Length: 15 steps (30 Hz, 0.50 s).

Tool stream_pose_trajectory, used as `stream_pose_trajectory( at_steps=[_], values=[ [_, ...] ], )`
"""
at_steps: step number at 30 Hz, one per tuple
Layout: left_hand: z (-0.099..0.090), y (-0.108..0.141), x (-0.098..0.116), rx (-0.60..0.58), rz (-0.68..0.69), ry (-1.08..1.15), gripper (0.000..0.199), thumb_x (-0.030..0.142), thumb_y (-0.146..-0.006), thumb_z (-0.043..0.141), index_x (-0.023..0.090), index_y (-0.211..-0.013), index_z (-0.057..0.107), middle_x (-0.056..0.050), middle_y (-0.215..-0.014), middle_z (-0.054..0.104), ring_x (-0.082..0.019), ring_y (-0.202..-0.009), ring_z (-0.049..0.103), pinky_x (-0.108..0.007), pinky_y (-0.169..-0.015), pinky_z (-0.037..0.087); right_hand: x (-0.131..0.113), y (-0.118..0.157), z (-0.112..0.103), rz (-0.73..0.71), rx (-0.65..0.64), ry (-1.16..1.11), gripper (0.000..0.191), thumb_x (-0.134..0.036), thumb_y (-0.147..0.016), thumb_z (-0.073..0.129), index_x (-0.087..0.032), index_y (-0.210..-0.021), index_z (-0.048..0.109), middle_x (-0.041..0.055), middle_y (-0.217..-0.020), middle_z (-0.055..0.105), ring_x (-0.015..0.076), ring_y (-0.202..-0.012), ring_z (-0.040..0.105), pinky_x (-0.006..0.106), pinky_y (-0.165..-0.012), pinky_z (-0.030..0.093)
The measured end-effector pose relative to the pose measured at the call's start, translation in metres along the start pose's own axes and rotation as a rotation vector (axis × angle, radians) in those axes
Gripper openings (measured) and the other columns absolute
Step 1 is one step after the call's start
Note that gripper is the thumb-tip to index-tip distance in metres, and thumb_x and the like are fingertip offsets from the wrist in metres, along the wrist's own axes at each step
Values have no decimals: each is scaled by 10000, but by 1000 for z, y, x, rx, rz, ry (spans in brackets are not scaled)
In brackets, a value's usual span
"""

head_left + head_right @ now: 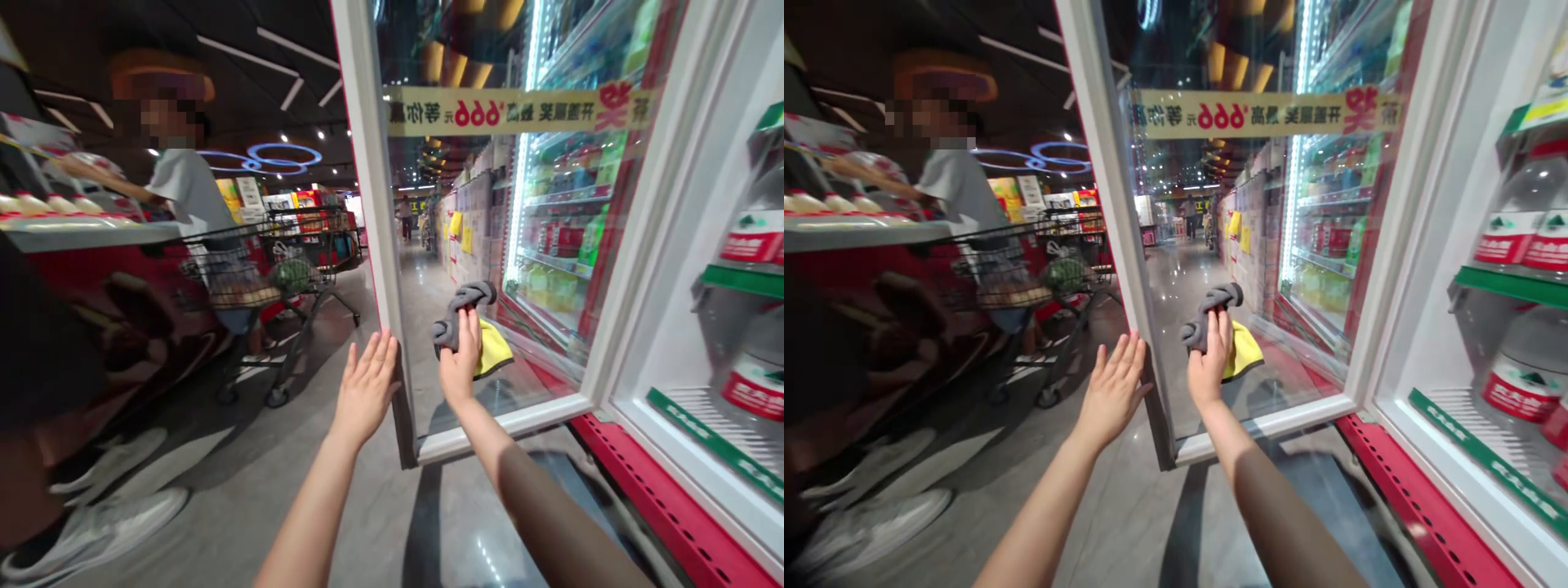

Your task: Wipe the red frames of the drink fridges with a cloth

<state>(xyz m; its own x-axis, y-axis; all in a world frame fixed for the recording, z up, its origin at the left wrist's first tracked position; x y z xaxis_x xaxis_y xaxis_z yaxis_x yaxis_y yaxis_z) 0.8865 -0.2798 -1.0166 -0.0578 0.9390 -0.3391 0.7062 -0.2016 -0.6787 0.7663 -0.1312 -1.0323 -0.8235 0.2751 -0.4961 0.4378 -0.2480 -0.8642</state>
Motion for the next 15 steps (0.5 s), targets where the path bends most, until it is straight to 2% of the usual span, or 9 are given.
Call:
stream_pose_trajectory(
  at_steps=[3, 6, 8, 10, 13, 15],
  values=[
    [-12, 3, -2, 1, 36, 24, 657, 192, -954, 531, 199, -1577, 325, -101, -1608, 367, -258, -1535, 244, -537, -1267, 192, -56, -4, 20, -217, -161, -104, 724, -133, -879, 399, -276, -1583, 314, 95, -1522, 495, 247, -1445, 419, 508, -1194, 360],
    [-24, 10, -6, 63, 85, 67, 565, 119, -972, 442, 190, -1532, 412, -108, -1547, 479, -235, -1529, 266, -539, -1262, 213, -86, -8, 33, -346, -223, -73, 674, -166, -899, 417, -282, -1561, 372, 87, -1547, 466, 257, -1465, 386, 499, -1201, 350],
    [-29, 14, -13, 123, 50, 99, 583, 73, -966, 393, 164, -1542, 383, -133, -1554, 464, -231, -1537, 240, -543, -1259, 220, -88, -9, 38, -361, -214, 4, 640, -177, -897, 425, -267, -1531, 434, 90, -1555, 453, 279, -1482, 352, 511, -1209, 331],
    [-31, 17, -22, 184, -30, 140, 630, 41, -953, 366, 149, -1572, 312, -154, -1595, 393, -235, -1552, 179, -550, -1253, 228, -82, 2, 42, -401, -263, 71, 620, -156, -878, 438, -266, -1484, 510, 81, -1520, 498, 292, -1473, 361, 518, -1214, 319],
    [-25, 18, -28, 239, -125, 219, 691, 29, -940, 362, 143, -1603, 207, -168, -1632, 317, -246, -1563, 114, -559, -1242, 249, -65, 48, 44, -525, -438, 140, 597, -102, -827, 490, -290, -1376, 627, 61, -1414, 602, 325, -1441, 391, 563, -1201, 321],
    [-18, 17, -25, 235, -135, 281, 724, 31, -937, 369, 151, -1616, 149, -166, -1640, 301, -254, -1563, 117, -560, -1238, 259, -54, 89, 38, -610, -556, 143, 503, -98, -834, 542, -286, -1276, 692, 74, -1312, 666, 337, -1366, 462, 580, -1135, 399]
  ],
)
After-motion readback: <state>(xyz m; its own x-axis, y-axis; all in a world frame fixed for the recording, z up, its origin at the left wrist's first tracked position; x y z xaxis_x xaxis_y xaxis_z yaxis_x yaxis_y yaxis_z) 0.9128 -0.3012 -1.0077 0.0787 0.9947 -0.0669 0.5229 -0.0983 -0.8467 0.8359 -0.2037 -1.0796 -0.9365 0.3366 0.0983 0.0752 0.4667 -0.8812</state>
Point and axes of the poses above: each hand's wrist, its own y-axis away from the middle knuckle, its own z-axis out of the palm, x = y × z, the point moved 7 cm from there along -y, towards the middle knuckle
